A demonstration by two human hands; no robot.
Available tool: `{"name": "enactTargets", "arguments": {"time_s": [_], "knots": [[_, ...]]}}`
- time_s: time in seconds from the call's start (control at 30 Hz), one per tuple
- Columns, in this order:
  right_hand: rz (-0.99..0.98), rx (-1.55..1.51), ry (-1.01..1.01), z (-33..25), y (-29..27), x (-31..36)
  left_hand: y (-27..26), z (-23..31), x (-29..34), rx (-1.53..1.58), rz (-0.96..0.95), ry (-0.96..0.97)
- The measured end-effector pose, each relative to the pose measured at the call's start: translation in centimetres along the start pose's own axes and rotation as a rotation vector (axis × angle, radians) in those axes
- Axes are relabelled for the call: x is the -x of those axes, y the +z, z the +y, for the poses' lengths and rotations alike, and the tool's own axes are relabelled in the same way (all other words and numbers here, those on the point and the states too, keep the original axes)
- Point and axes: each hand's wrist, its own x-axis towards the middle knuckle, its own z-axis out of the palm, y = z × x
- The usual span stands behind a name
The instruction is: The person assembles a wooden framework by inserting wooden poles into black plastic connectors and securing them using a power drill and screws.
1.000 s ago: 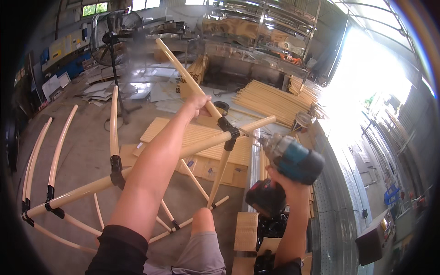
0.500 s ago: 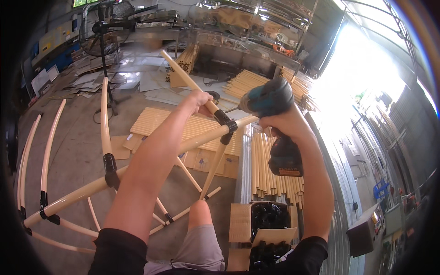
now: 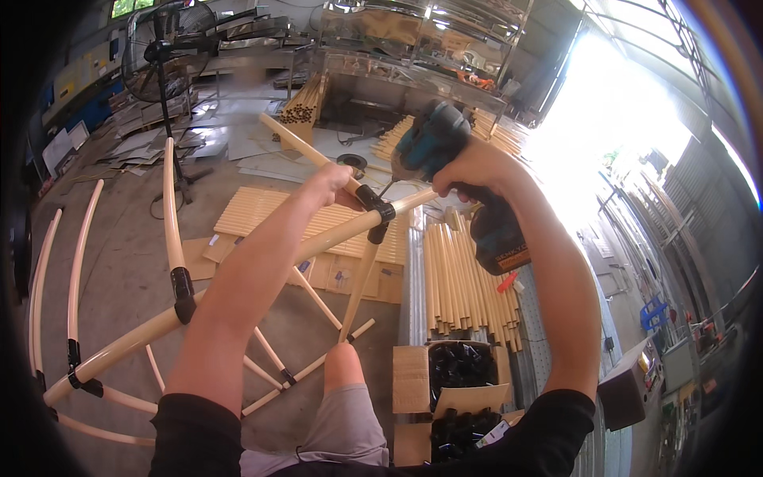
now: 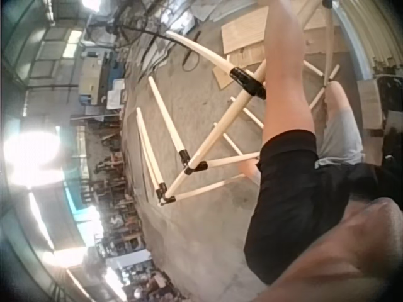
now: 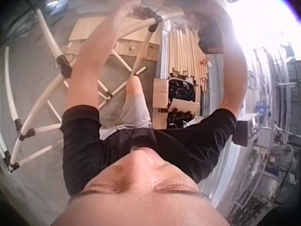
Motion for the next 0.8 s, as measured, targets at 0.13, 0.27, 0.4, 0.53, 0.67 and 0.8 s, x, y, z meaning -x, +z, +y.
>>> {"name": "enactTargets", "arguments": {"time_s": [0.13, 0.27, 0.4, 0.53, 0.67, 0.8], "knots": [[-0.010, 0.090, -0.035, -1.1, -0.3, -0.2, 1.3, -0.6, -0.1, 0.042, 0.009, 0.013], [-0.038, 0.171, -0.078, -2.8, -0.1, -0.9, -0.5, -1.2, -2.1, -0.033, 0.054, -0.001], [-0.092, 0.295, -0.075, -3.0, -0.3, -1.9, 0.9, -1.0, -0.6, -0.032, -0.011, -0.006], [-0.189, 0.246, 0.075, -4.0, -1.2, -3.2, 1.6, -1.3, -0.5, 0.000, 0.097, -0.013], [-0.230, 0.279, 0.081, -6.1, -0.6, -3.1, -1.2, -1.5, -2.3, -0.048, 0.220, 0.044], [-0.220, 0.329, 0.174, -4.0, -1.3, -3.2, 3.1, -0.3, 1.8, 0.005, 0.144, 0.000]]}}
